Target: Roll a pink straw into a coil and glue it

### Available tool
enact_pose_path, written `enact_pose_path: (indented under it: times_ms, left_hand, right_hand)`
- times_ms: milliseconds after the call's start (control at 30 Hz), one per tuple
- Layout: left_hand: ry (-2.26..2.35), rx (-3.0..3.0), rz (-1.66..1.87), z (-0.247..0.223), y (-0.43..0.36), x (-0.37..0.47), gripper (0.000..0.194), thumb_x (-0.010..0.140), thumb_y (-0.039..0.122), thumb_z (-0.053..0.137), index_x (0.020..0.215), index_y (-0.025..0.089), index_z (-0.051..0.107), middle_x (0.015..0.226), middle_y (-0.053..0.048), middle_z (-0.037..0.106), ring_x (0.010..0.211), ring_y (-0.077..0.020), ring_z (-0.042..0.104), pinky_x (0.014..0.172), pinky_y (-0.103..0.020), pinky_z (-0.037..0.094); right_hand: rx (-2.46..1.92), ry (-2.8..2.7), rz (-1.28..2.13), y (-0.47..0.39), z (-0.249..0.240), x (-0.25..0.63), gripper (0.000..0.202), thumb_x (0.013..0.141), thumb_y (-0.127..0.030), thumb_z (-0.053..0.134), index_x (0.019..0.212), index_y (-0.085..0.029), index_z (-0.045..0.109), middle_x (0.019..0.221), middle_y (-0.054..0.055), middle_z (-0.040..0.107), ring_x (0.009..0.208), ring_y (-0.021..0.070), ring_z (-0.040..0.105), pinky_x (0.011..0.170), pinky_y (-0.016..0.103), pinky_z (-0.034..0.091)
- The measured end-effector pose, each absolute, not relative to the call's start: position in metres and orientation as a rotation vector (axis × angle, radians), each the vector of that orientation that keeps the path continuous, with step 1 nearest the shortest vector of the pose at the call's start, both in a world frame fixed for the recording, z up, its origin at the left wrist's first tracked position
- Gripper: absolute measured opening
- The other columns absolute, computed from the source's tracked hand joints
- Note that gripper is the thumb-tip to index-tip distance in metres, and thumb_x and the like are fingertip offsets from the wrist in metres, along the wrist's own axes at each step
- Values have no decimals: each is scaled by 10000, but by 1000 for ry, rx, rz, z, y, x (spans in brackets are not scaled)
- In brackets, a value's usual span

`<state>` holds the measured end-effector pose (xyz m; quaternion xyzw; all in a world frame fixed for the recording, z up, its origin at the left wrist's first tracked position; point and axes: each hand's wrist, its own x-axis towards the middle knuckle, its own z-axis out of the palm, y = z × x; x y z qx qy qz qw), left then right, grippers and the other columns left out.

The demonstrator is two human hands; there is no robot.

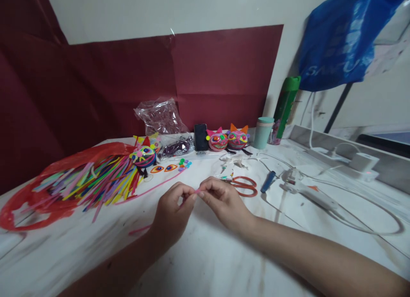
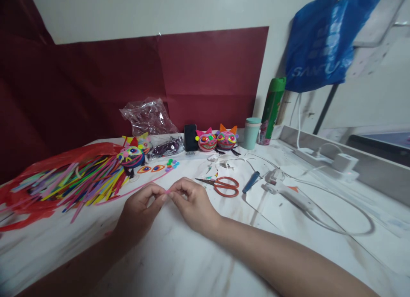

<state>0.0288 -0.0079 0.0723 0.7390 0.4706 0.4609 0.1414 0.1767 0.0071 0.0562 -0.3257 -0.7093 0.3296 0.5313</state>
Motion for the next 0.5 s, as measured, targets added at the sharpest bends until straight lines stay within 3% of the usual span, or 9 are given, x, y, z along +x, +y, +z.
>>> enact_pose_path:
  times_ms: [367,500]
  left_hand:
    - [1349,2576,1169,70,-6,25,187,794,161,408,633,185,499,629,-9,532,643,-149,502,609,-268,387]
    - [1370,2418,1239,75,-8,27,159,775,175,431,630,184,494,620,2,504,615,-134,478,592,-256,385]
  right_hand:
    - [-724,-2068,355,9,67,186,123,781,-81,480,705,-167,526,699,36,539,708,160,501,652,276,398]
    - [-812,-1942,582,9,66,183,113,795,-147,515,699,-168,569,692,23,569,670,140,524,633,261,415]
